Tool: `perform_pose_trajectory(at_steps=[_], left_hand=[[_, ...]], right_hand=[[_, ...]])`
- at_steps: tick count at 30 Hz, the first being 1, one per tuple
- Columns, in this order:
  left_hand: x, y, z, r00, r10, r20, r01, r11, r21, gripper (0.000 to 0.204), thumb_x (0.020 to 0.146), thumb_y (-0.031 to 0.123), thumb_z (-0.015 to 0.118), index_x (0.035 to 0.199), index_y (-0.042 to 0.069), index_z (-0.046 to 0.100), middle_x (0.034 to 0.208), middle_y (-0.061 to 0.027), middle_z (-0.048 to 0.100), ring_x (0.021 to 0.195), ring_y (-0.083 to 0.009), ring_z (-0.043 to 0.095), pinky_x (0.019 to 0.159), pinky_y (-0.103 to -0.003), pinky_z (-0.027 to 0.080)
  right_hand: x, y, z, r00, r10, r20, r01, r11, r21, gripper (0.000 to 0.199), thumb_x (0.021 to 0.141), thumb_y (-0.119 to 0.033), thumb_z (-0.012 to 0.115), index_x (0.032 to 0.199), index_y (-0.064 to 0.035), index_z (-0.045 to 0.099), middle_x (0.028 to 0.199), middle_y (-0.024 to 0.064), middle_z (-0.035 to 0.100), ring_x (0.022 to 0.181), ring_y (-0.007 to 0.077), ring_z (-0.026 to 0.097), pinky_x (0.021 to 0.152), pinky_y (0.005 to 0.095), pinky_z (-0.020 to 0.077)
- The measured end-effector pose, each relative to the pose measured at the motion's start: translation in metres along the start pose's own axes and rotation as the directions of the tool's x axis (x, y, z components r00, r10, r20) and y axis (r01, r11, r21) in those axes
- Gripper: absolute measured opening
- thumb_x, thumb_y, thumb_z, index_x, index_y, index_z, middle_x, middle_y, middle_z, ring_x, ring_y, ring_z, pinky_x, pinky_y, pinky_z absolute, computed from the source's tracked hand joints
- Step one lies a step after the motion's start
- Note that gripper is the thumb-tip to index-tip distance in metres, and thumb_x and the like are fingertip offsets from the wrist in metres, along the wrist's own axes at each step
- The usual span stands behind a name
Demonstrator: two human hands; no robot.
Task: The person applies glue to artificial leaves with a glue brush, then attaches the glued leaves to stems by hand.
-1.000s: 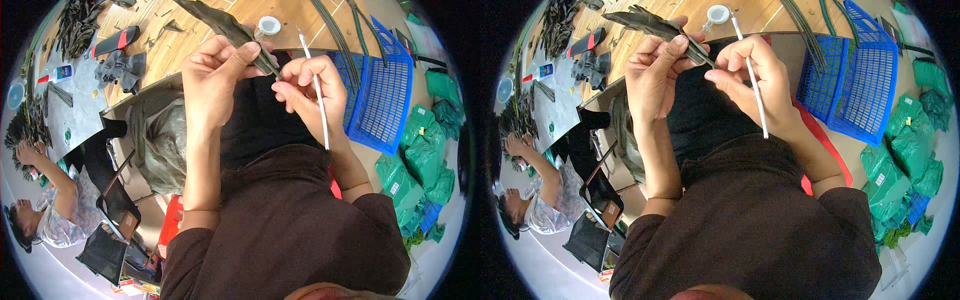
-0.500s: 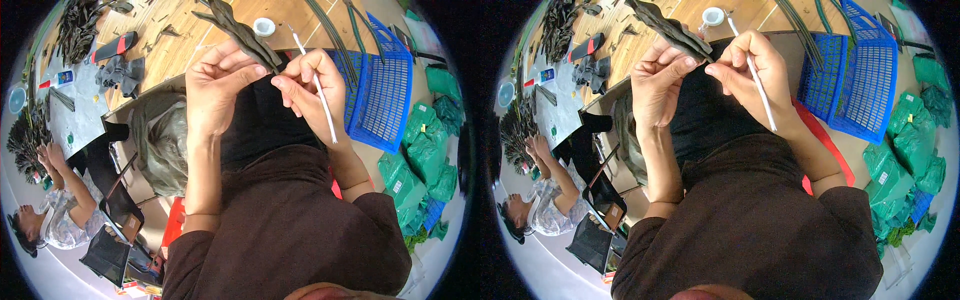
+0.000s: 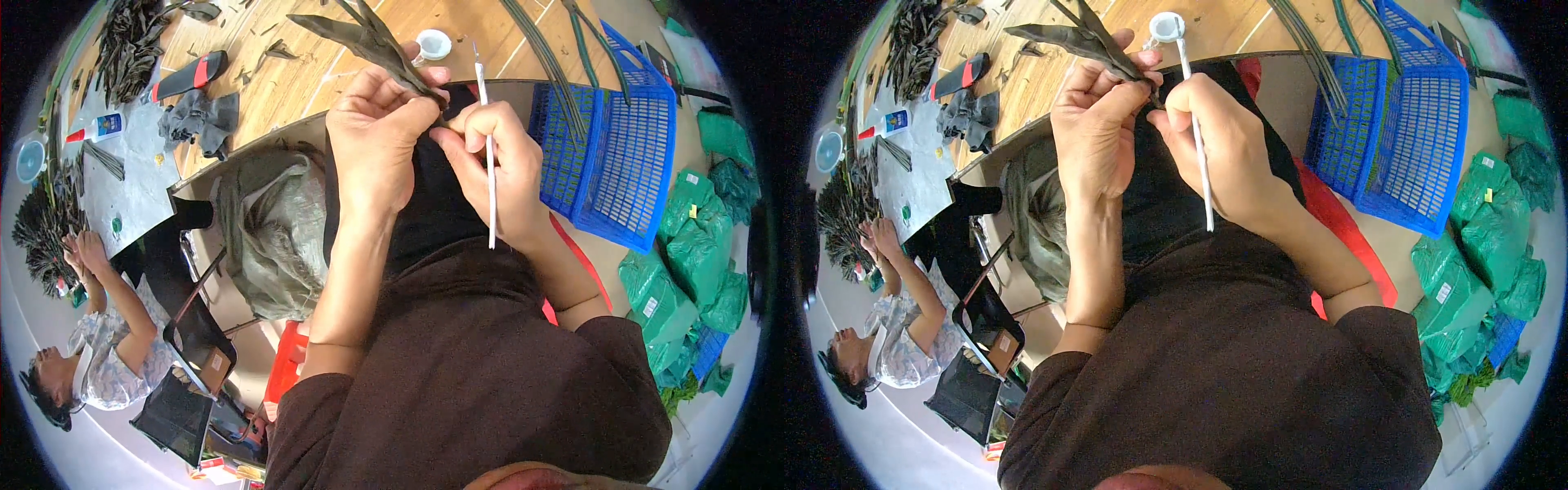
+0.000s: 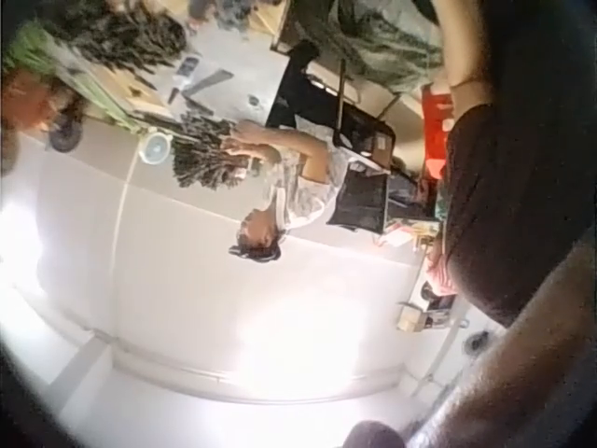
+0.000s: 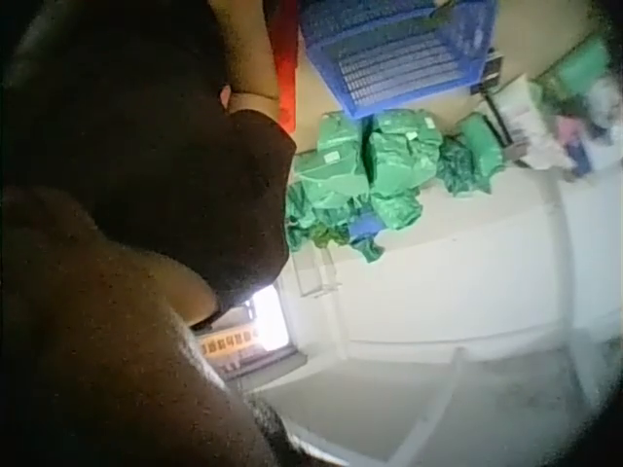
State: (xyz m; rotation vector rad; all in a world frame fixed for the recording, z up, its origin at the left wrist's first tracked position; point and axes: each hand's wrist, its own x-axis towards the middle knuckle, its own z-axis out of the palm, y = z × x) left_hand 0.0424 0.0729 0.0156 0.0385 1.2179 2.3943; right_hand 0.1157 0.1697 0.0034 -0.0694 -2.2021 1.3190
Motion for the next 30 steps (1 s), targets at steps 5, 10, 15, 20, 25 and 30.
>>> perform_pose_trajectory(at_steps=[5,10,15,20,25,30], left_hand=[[0.001,0.010,-0.009,0.998,-0.046,0.053,0.037,0.987,0.155,0.034,0.074,-0.009,0.058,0.107,-0.009,0.050,0.091,-0.0159,0.063,0.081,-0.0207,0.062,0.076,-0.028,0.051],[0.001,0.007,-0.017,0.996,-0.087,0.008,0.085,0.991,0.099,0.022,0.077,-0.007,0.056,0.099,-0.008,0.056,0.088,-0.0170,0.063,0.077,-0.0214,0.063,0.072,-0.030,0.053],[0.003,0.007,-0.017,0.996,-0.061,0.061,0.054,0.993,0.107,0.021,0.078,-0.005,0.055,0.099,-0.007,0.056,0.090,-0.0192,0.063,0.075,-0.0212,0.063,0.069,-0.028,0.054],[0.005,0.007,-0.022,0.997,-0.047,0.064,0.037,0.987,0.155,0.019,0.078,-0.005,0.056,0.097,-0.007,0.056,0.090,-0.0191,0.063,0.072,-0.0206,0.063,0.066,-0.027,0.053],[0.012,0.000,-0.021,1.000,0.006,-0.031,-0.004,0.998,0.059,0.010,0.071,-0.009,0.058,0.079,-0.005,0.058,0.078,-0.0134,0.064,0.064,-0.0166,0.061,0.062,-0.025,0.050],[0.017,0.004,-0.032,0.999,-0.013,-0.053,0.014,1.000,0.026,0.008,0.071,-0.008,0.058,0.076,-0.003,0.055,0.078,-0.0158,0.064,0.068,-0.0185,0.062,0.061,-0.026,0.051]], right_hand=[[0.004,0.002,-0.003,0.974,0.225,-0.031,-0.215,0.956,0.197,0.030,0.070,0.004,0.069,0.074,-0.0049,0.041,0.061,0.0044,0.051,0.053,0.0080,0.049,0.048,0.0221,0.0399],[0.003,0.001,0.000,0.976,0.216,-0.016,-0.209,0.958,0.195,0.029,0.071,0.004,0.068,0.074,-0.0046,0.040,0.062,0.0048,0.052,0.055,0.0076,0.051,0.049,0.0215,0.0409],[0.000,0.004,0.003,0.978,0.211,0.003,-0.209,0.967,0.147,0.029,0.071,0.003,0.068,0.075,-0.0048,0.041,0.061,0.0053,0.051,0.052,0.0089,0.048,0.047,0.0222,0.0392],[0.000,0.005,0.004,0.995,0.083,0.054,-0.086,0.994,0.064,0.031,0.075,0.010,0.062,0.075,-0.0061,0.036,0.069,0.0038,0.050,0.055,0.0041,0.045,0.046,0.0162,0.0376],[-0.003,0.011,0.012,0.987,0.116,0.114,-0.128,0.987,0.100,0.026,0.076,0.008,0.062,0.081,-0.0051,0.040,0.077,0.0052,0.054,0.056,0.0049,0.048,0.046,0.0171,0.0386],[0.014,0.009,-0.003,0.975,0.221,0.038,-0.215,0.871,0.442,0.014,0.088,-0.009,0.050,0.098,-0.0003,0.046,0.089,0.0131,0.062,0.073,0.0147,0.061,0.061,0.0229,0.0477]])
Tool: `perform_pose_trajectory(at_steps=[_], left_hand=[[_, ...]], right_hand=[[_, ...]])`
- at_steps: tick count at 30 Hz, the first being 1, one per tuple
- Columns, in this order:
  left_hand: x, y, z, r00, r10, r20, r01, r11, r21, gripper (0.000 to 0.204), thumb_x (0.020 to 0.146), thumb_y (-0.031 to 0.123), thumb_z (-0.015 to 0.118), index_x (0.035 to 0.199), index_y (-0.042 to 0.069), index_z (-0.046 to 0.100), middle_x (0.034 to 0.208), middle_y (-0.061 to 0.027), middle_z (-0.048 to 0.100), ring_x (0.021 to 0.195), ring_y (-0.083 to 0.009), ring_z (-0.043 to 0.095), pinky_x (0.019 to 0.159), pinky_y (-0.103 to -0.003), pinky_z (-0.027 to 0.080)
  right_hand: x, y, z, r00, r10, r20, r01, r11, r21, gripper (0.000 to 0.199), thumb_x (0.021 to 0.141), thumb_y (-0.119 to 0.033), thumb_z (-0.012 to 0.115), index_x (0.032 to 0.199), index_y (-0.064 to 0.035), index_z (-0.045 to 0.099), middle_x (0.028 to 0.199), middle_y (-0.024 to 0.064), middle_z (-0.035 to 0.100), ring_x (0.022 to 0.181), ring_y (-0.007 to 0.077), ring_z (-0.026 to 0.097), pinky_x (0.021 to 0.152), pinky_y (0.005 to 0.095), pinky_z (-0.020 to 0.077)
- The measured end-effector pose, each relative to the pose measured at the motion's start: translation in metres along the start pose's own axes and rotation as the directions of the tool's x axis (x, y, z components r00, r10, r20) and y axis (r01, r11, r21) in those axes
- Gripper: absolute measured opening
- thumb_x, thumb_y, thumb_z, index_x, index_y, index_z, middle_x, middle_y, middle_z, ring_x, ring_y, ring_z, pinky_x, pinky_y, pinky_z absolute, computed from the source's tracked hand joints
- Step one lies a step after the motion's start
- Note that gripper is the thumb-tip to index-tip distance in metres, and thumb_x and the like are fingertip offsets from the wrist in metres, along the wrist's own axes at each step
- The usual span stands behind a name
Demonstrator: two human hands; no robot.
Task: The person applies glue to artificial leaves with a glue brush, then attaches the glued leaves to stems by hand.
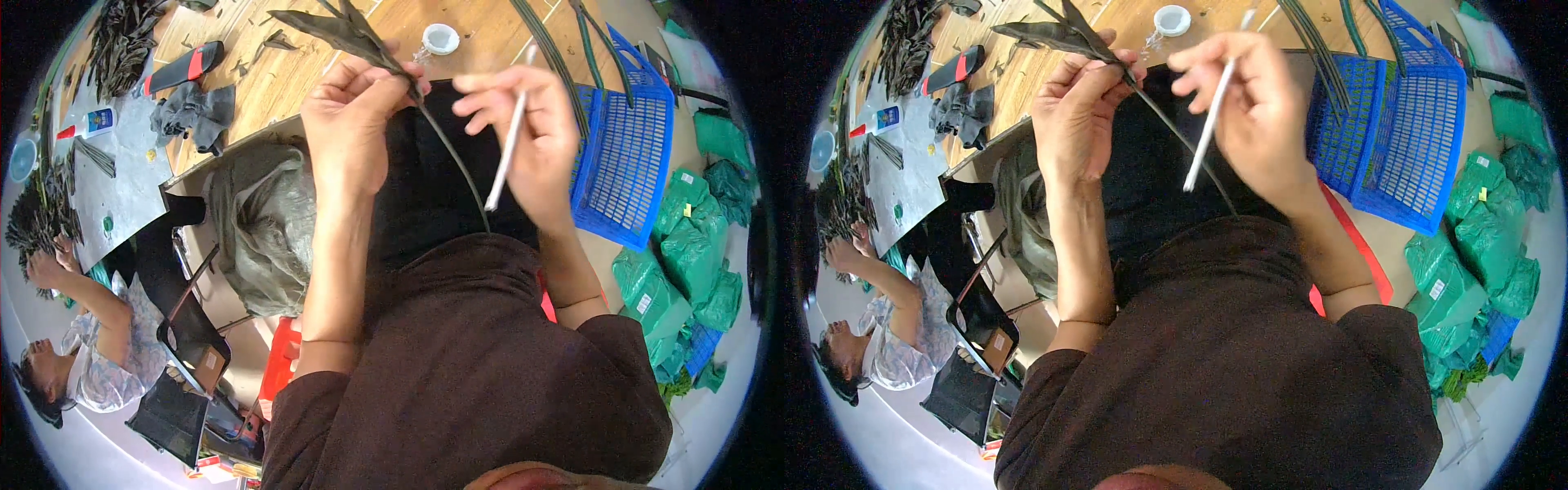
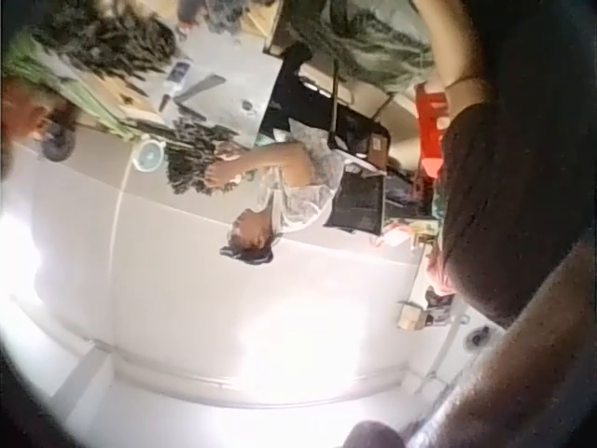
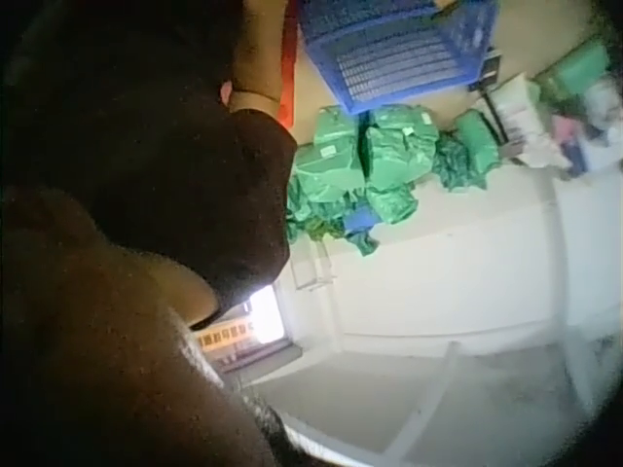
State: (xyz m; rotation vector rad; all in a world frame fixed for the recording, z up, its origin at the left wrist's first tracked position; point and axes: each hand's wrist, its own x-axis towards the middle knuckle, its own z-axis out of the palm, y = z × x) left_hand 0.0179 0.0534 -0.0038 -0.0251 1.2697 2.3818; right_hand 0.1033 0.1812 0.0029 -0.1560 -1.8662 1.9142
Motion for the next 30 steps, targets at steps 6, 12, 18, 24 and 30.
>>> perform_pose_trajectory(at_steps=[6,12,18,24,30], left_hand=[[0.010,0.002,-0.014,1.000,0.012,-0.015,-0.012,1.000,0.007,0.013,0.073,-0.005,0.060,0.086,-0.006,0.058,0.081,-0.0150,0.064,0.067,-0.0161,0.062,0.062,-0.025,0.051],[0.014,0.004,-0.020,0.999,-0.006,-0.050,0.007,1.000,0.019,0.017,0.073,-0.005,0.062,0.090,-0.007,0.058,0.082,-0.0153,0.064,0.065,-0.0169,0.062,0.060,-0.027,0.053],[0.016,0.003,-0.025,0.997,0.002,-0.077,-0.002,1.000,0.003,0.019,0.072,-0.005,0.063,0.091,-0.008,0.057,0.079,-0.0145,0.064,0.065,-0.0184,0.063,0.060,-0.028,0.054],[0.017,0.002,-0.024,0.999,-0.002,-0.041,0.004,0.999,0.041,0.016,0.075,-0.004,0.060,0.091,-0.006,0.058,0.080,-0.0119,0.063,0.069,-0.0191,0.063,0.062,-0.030,0.054],[0.010,0.003,-0.017,1.000,-0.026,-0.009,0.026,0.997,0.072,0.012,0.078,-0.003,0.057,0.090,-0.004,0.058,0.081,-0.0125,0.063,0.073,-0.0209,0.063,0.065,-0.032,0.053]], right_hand=[[0.031,-0.006,-0.026,0.999,0.030,0.026,-0.031,0.999,0.012,0.033,0.096,-0.021,0.032,0.108,0.0053,0.049,0.087,0.0167,0.060,0.066,0.0149,0.058,0.058,0.0232,0.0457],[0.049,0.021,-0.018,0.996,-0.036,0.076,0.058,0.951,-0.304,0.033,0.095,-0.021,0.039,0.091,0.0023,0.062,0.075,0.0004,0.051,0.062,0.0037,0.043,0.056,0.0164,0.0349],[0.053,0.030,-0.007,0.989,-0.061,0.133,0.117,0.874,-0.471,0.029,0.094,-0.019,0.041,0.089,0.0012,0.061,0.078,0.0018,0.056,0.067,0.0051,0.047,0.060,0.0172,0.0377],[0.042,0.014,-0.010,0.994,-0.092,0.054,0.101,0.973,-0.206,0.033,0.095,-0.019,0.037,0.089,0.0058,0.058,0.080,0.0088,0.059,0.067,0.0091,0.051,0.061,0.0208,0.0412],[0.029,0.005,-0.003,0.990,-0.050,0.133,0.046,0.998,0.035,0.034,0.094,-0.022,0.041,0.084,0.0038,0.060,0.074,0.0064,0.059,0.063,0.0072,0.052,0.057,0.0189,0.0432]])
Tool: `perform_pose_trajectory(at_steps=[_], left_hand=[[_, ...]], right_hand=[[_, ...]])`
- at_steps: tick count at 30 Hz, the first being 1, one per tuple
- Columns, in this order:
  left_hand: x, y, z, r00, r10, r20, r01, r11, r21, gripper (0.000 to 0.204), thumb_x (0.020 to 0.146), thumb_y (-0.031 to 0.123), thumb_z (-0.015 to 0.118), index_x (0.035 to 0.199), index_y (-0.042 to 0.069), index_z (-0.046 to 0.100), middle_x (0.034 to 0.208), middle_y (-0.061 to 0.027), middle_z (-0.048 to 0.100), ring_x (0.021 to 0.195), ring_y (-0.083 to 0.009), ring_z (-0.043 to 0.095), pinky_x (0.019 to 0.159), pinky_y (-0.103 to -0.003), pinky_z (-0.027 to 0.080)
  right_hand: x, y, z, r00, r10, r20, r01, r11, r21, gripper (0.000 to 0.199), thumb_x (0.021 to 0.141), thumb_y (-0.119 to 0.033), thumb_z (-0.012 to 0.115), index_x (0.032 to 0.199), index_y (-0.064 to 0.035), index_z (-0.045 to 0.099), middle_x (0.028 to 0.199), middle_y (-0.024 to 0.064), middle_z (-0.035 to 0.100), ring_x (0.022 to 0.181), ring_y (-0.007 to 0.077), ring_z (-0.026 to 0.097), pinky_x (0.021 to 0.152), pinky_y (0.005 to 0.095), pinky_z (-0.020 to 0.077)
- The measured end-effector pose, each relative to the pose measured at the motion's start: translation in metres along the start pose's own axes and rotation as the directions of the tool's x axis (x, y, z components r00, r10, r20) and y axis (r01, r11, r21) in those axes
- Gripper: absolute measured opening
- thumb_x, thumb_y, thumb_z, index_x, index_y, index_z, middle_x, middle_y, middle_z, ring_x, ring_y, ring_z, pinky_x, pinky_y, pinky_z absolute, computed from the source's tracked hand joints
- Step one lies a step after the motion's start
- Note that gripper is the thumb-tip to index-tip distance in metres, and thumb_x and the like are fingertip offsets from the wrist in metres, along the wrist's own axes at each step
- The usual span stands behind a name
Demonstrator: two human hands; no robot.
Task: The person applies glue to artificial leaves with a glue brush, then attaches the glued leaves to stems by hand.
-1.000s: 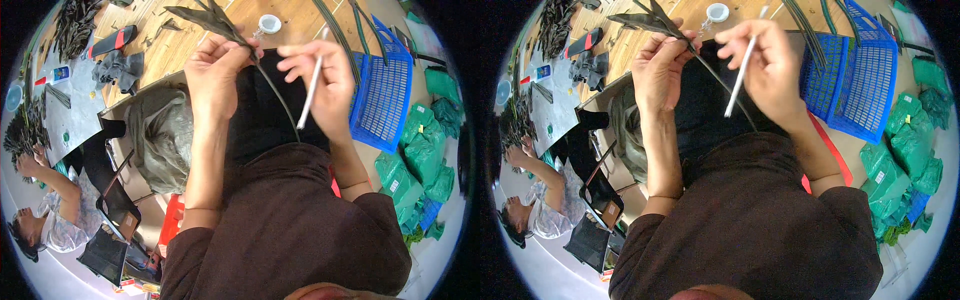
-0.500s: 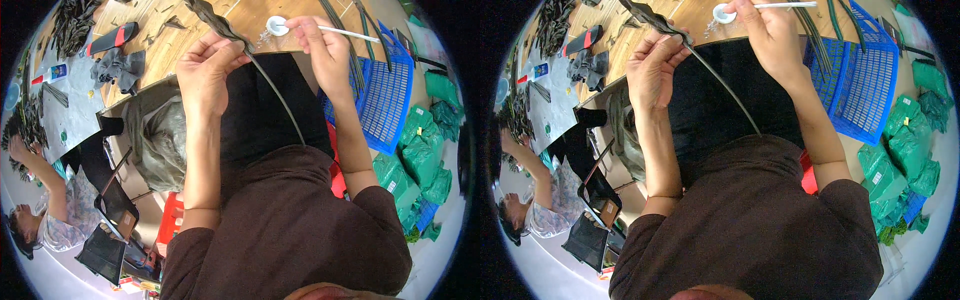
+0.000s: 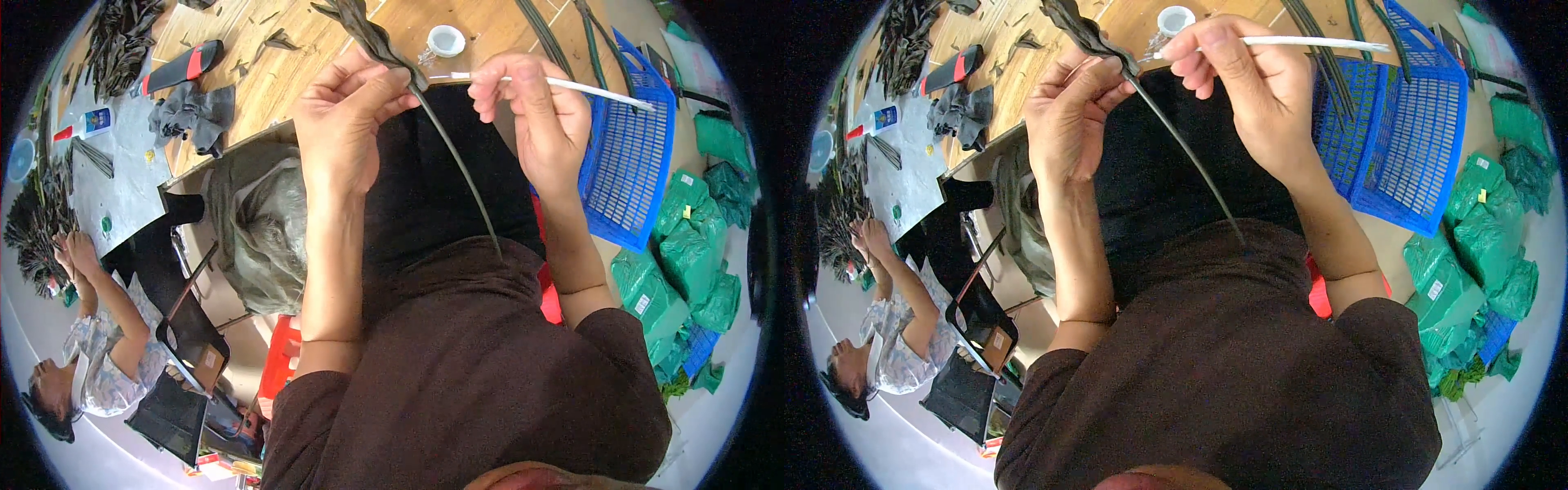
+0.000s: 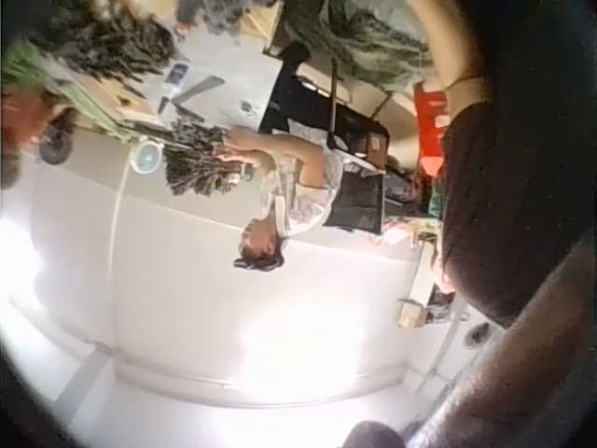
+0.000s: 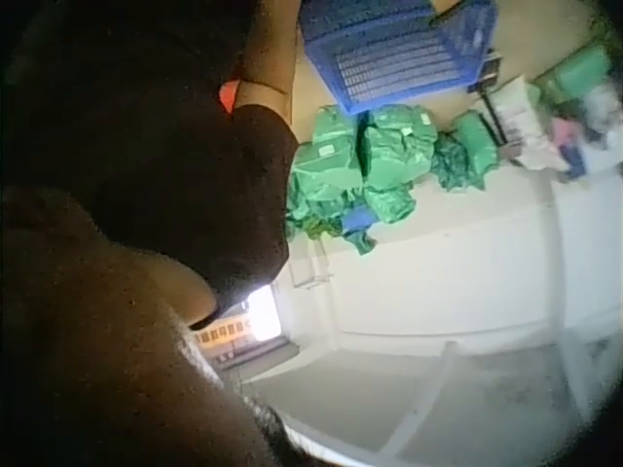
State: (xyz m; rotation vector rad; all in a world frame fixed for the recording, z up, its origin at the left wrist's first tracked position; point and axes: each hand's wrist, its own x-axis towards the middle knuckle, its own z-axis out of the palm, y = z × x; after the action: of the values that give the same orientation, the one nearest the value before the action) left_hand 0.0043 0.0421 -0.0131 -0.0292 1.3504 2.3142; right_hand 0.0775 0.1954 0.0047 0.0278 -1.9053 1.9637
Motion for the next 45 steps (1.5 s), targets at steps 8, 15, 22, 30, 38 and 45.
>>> perform_pose_trajectory(at_steps=[8,15,22,30,38,45], left_hand=[[-0.009,0.006,0.007,0.999,-0.043,0.012,0.044,0.996,-0.073,0.017,0.073,-0.006,0.061,0.090,-0.005,0.056,0.077,-0.0115,0.063,0.064,-0.0176,0.062,0.058,-0.029,0.055],[-0.014,0.009,0.012,0.998,-0.054,0.045,0.057,0.996,-0.074,0.019,0.073,-0.007,0.061,0.092,-0.004,0.056,0.076,-0.0100,0.062,0.063,-0.0170,0.062,0.057,-0.029,0.055],[-0.014,0.011,0.012,0.997,-0.060,0.049,0.066,0.991,-0.118,0.021,0.073,-0.007,0.061,0.093,-0.003,0.056,0.076,-0.0098,0.062,0.065,-0.0176,0.062,0.057,-0.029,0.055],[-0.016,0.016,0.016,0.999,-0.006,0.052,0.015,0.985,-0.170,0.021,0.075,-0.008,0.060,0.094,-0.002,0.055,0.077,-0.0088,0.062,0.069,-0.0191,0.063,0.061,-0.031,0.054],[-0.016,0.024,0.019,0.996,0.083,0.041,-0.069,0.962,-0.263,0.024,0.076,-0.007,0.060,0.097,0.005,0.056,0.074,-0.0054,0.061,0.069,-0.0167,0.061,0.064,-0.029,0.051],[-0.018,0.039,0.017,0.989,0.076,0.124,-0.027,0.934,-0.355,0.028,0.076,-0.006,0.061,0.102,0.002,0.055,0.073,-0.0060,0.059,0.066,-0.0153,0.056,0.064,-0.027,0.047]], right_hand=[[-0.007,-0.006,0.000,1.000,0.003,0.014,-0.003,1.000,0.010,0.033,0.095,-0.021,0.040,0.086,0.0038,0.059,0.075,0.0066,0.059,0.064,0.0074,0.052,0.058,0.0188,0.0434],[-0.010,-0.015,0.002,0.999,0.031,-0.020,-0.030,0.999,0.035,0.034,0.095,-0.022,0.040,0.084,0.0038,0.059,0.075,0.0062,0.059,0.063,0.0071,0.052,0.058,0.0186,0.0433],[-0.012,-0.017,-0.005,0.999,0.025,0.044,-0.025,1.000,-0.006,0.034,0.095,-0.023,0.040,0.085,0.0039,0.058,0.077,0.0075,0.060,0.063,0.0076,0.053,0.057,0.0187,0.0436],[-0.026,-0.027,-0.001,0.999,-0.014,-0.038,0.015,0.999,0.031,0.032,0.096,-0.022,0.034,0.091,0.0036,0.053,0.084,0.0134,0.060,0.068,0.0133,0.057,0.061,0.0226,0.0463],[-0.038,-0.026,0.019,0.992,0.106,0.067,-0.101,0.992,-0.072,0.037,0.071,0.015,0.062,0.091,-0.0066,0.039,0.092,0.0088,0.048,0.074,0.0089,0.051,0.062,0.0184,0.0433],[-0.027,-0.042,0.024,0.996,0.062,0.062,-0.059,0.997,-0.052,0.038,0.071,0.016,0.061,0.090,-0.0073,0.037,0.091,0.0092,0.047,0.064,0.0083,0.053,0.051,0.0177,0.0449]])
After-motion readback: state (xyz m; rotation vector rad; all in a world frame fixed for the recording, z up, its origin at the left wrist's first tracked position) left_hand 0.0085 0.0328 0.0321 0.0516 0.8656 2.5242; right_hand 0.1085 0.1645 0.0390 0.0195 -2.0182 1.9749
